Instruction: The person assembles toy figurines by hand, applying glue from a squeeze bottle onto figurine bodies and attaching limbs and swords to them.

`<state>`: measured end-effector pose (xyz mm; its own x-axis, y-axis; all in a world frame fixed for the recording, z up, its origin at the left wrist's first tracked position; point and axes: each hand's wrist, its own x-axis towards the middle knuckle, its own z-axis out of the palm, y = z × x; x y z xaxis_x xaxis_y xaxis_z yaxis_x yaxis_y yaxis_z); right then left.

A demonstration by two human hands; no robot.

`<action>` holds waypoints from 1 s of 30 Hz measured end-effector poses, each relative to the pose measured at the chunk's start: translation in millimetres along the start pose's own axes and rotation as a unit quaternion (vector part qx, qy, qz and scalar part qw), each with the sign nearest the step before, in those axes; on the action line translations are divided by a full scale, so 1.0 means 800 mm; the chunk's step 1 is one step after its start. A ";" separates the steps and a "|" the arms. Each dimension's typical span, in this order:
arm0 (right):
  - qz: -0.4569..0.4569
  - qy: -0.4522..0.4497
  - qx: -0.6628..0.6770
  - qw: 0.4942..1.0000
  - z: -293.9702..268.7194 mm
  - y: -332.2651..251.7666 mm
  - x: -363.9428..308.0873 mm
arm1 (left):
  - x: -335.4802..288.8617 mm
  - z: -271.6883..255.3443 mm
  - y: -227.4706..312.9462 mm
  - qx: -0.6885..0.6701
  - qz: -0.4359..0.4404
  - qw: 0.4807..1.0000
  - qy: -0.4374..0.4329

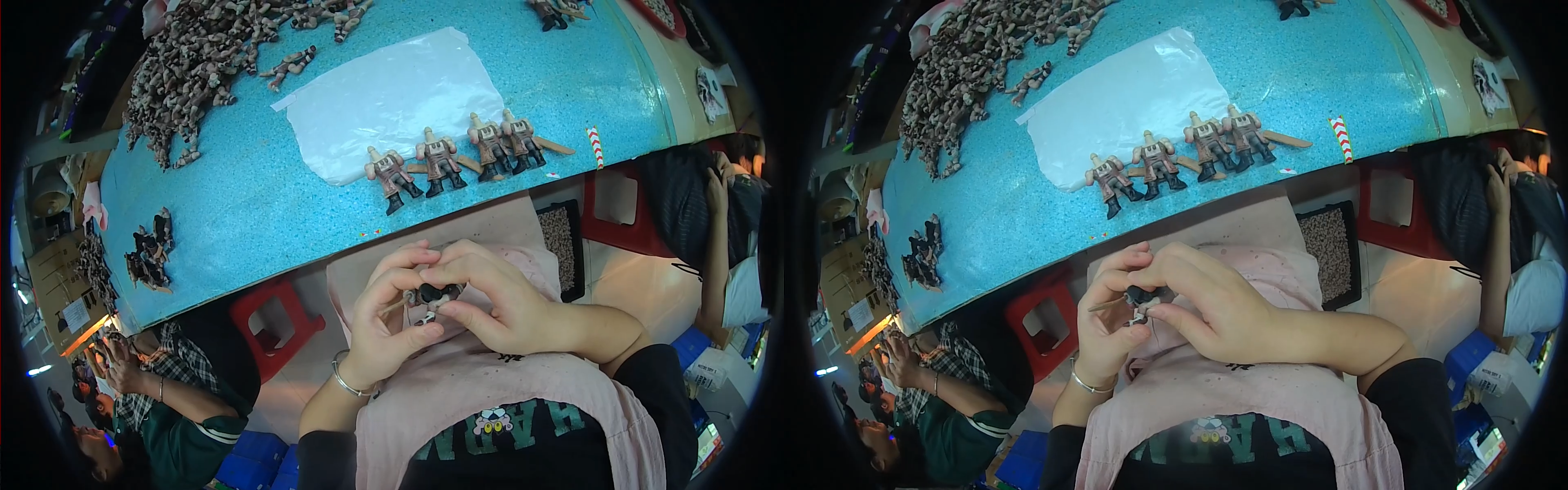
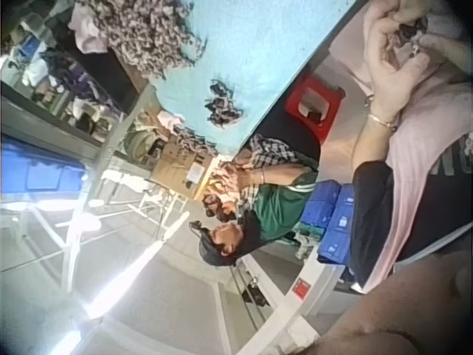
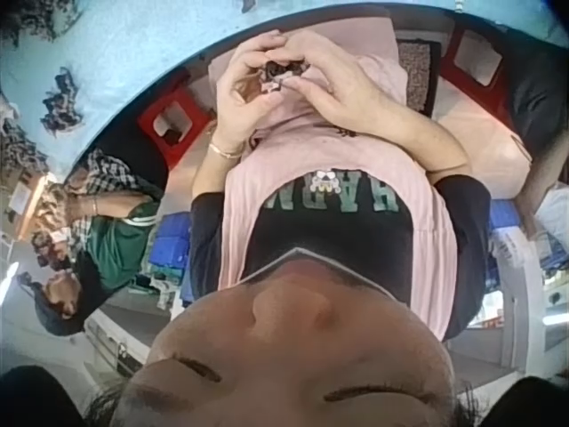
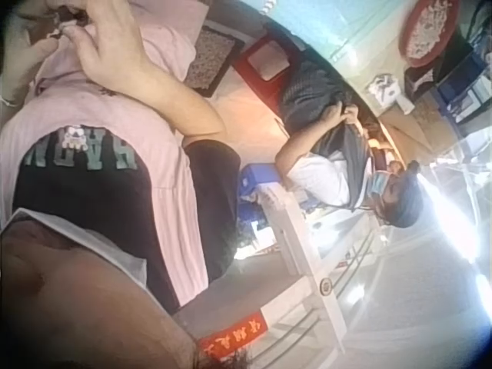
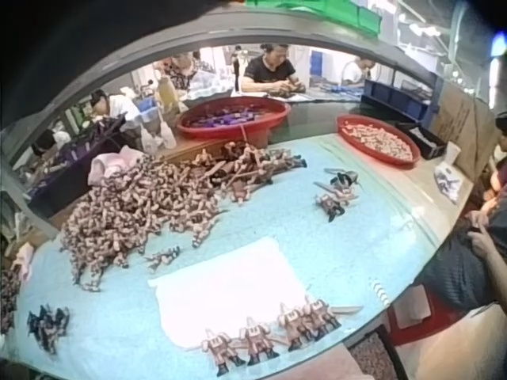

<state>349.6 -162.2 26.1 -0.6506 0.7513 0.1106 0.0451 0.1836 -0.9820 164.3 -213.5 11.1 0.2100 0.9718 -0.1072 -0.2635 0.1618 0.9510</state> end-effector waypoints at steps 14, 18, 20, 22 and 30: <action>0.021 -0.016 0.032 0.999 0.007 -0.011 0.025 | -0.003 -0.011 0.012 -0.025 0.031 0.998 0.049; -0.051 -0.055 -0.044 0.996 -0.008 -0.035 0.075 | -0.002 -0.053 0.043 0.104 0.103 0.980 0.136; -0.066 -0.065 -0.096 0.991 -0.032 -0.036 0.110 | 0.001 -0.086 0.062 0.168 0.128 0.941 0.266; -0.057 -0.048 -0.148 0.986 -0.051 -0.031 0.156 | 0.000 -0.133 0.070 0.384 0.142 0.838 0.360; -0.182 -0.010 -0.433 0.883 -0.036 0.025 0.320 | -0.003 -0.251 0.083 0.659 0.147 0.599 0.431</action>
<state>205.4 52.2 38.9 -0.7541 0.5329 0.3837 0.3868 0.8327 -0.3963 -42.8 -170.4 16.5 -0.3763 0.7448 0.5511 0.9212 0.2372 0.3083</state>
